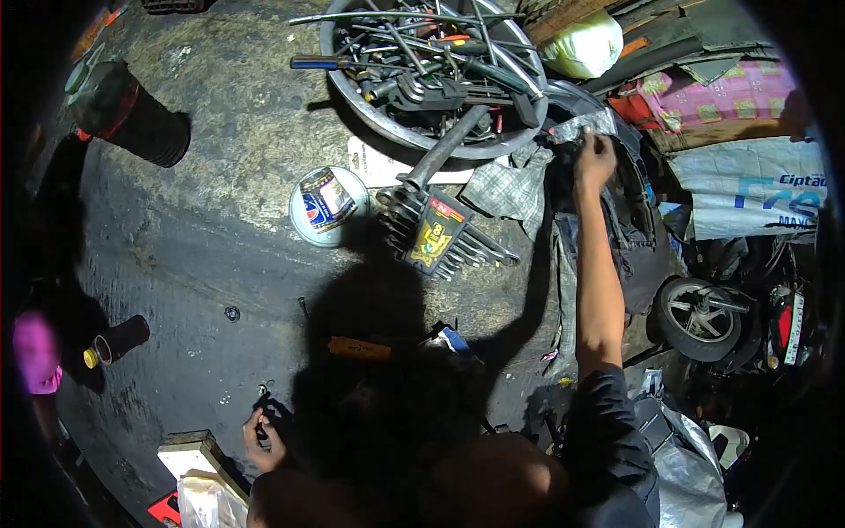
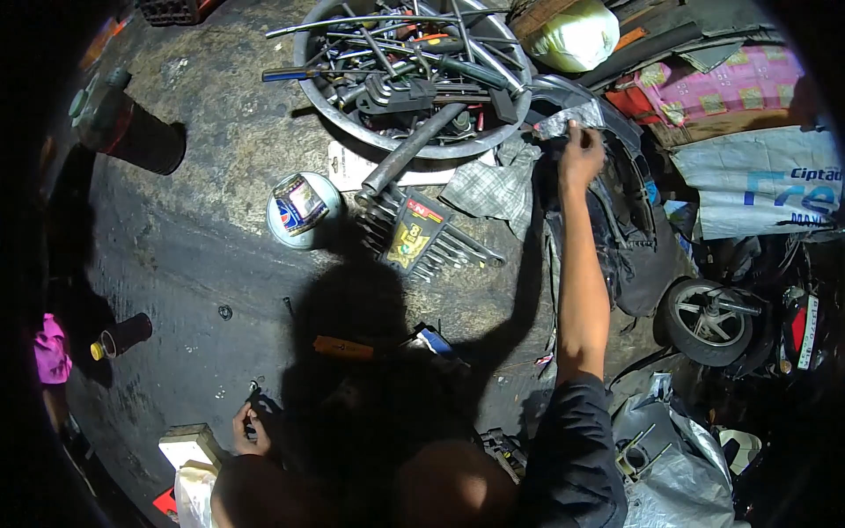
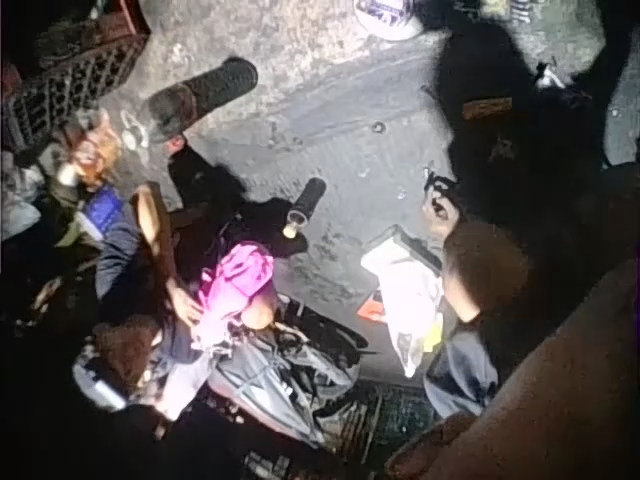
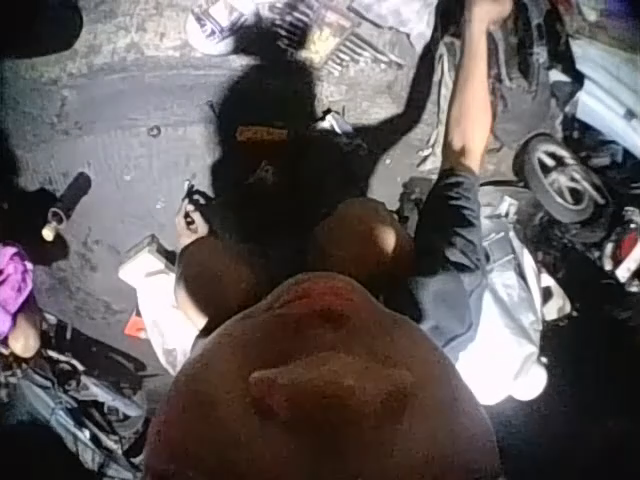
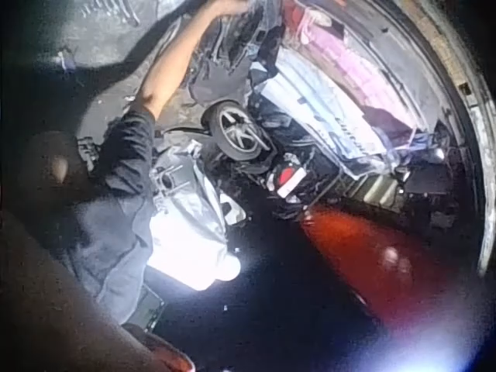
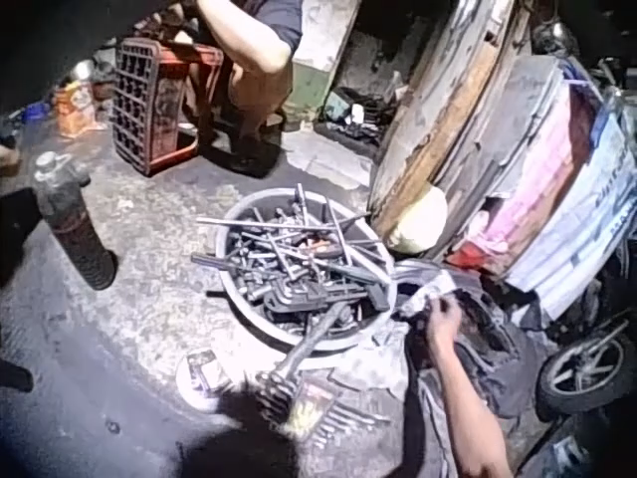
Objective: Applying sealant to a motorcycle engine component and cleaning it.
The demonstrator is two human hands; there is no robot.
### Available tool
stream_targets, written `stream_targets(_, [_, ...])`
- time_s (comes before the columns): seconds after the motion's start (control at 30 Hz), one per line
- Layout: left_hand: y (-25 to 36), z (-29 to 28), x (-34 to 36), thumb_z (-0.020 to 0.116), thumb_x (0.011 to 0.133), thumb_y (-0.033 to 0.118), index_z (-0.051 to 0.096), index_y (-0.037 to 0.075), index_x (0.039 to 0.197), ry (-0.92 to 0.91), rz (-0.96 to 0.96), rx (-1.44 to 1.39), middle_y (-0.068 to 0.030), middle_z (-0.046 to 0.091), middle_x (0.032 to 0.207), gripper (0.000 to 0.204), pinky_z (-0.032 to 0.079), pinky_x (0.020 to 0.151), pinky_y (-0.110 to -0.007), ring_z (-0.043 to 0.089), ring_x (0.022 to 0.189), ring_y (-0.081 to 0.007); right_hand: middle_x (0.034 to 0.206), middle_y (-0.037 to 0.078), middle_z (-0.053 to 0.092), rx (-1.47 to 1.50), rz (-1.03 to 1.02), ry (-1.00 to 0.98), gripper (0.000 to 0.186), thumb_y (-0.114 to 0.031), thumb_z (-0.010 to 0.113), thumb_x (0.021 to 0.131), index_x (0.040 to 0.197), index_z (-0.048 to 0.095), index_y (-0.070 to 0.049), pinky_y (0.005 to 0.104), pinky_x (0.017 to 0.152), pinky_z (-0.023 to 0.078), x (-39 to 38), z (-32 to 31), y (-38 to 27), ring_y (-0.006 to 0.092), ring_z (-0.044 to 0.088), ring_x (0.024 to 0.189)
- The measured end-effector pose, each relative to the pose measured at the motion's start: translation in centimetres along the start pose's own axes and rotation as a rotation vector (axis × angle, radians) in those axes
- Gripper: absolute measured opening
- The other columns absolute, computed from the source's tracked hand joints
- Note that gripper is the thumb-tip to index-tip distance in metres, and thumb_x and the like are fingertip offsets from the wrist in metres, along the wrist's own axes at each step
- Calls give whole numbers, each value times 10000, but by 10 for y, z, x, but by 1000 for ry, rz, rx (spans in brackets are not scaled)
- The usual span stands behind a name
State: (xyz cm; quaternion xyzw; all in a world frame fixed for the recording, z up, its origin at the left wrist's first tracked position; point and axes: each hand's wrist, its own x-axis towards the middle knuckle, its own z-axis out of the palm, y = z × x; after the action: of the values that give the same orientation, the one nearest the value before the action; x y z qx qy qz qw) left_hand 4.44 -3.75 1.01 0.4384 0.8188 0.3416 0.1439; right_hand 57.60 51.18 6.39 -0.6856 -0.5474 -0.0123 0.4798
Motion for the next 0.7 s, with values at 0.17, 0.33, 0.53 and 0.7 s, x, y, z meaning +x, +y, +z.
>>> stream_targets(0.17, [29,26,6,608,843,-11,678,41,1088,63,-438,-210,-31,635,885,260,448,677,-221,532,740,-84,1206,180,620,-840,-119,8,380,-289,589,932,1243,602,-72,429,894,476,-66,-129,-17,327,579,1081])
stream_targets(0.33, [56,10,20,627,857,49,661,17,1101,203,-447,-385,-10,659,827,249,463,663,-232,542,699,-70,1065,191,658,-183,121,23,342,-254,575,969,1131,646,38,372,778,481,-169,-114,-60,317,609,851])
stream_targets(0.53, [74,0,-2,640,900,111,593,39,1225,118,-464,-501,-1,651,935,336,460,642,-229,520,698,-62,963,135,632,547,242,-549,286,-178,634,940,1029,613,93,355,837,437,-297,-65,-210,203,542,869])
stream_targets(0.7, [40,26,12,640,910,87,559,15,1209,476,-370,-764,-41,646,1058,318,483,770,-227,582,821,-83,936,93,604,860,444,-905,237,-177,587,962,1019,585,52,309,821,435,-339,-44,-272,161,536,875])
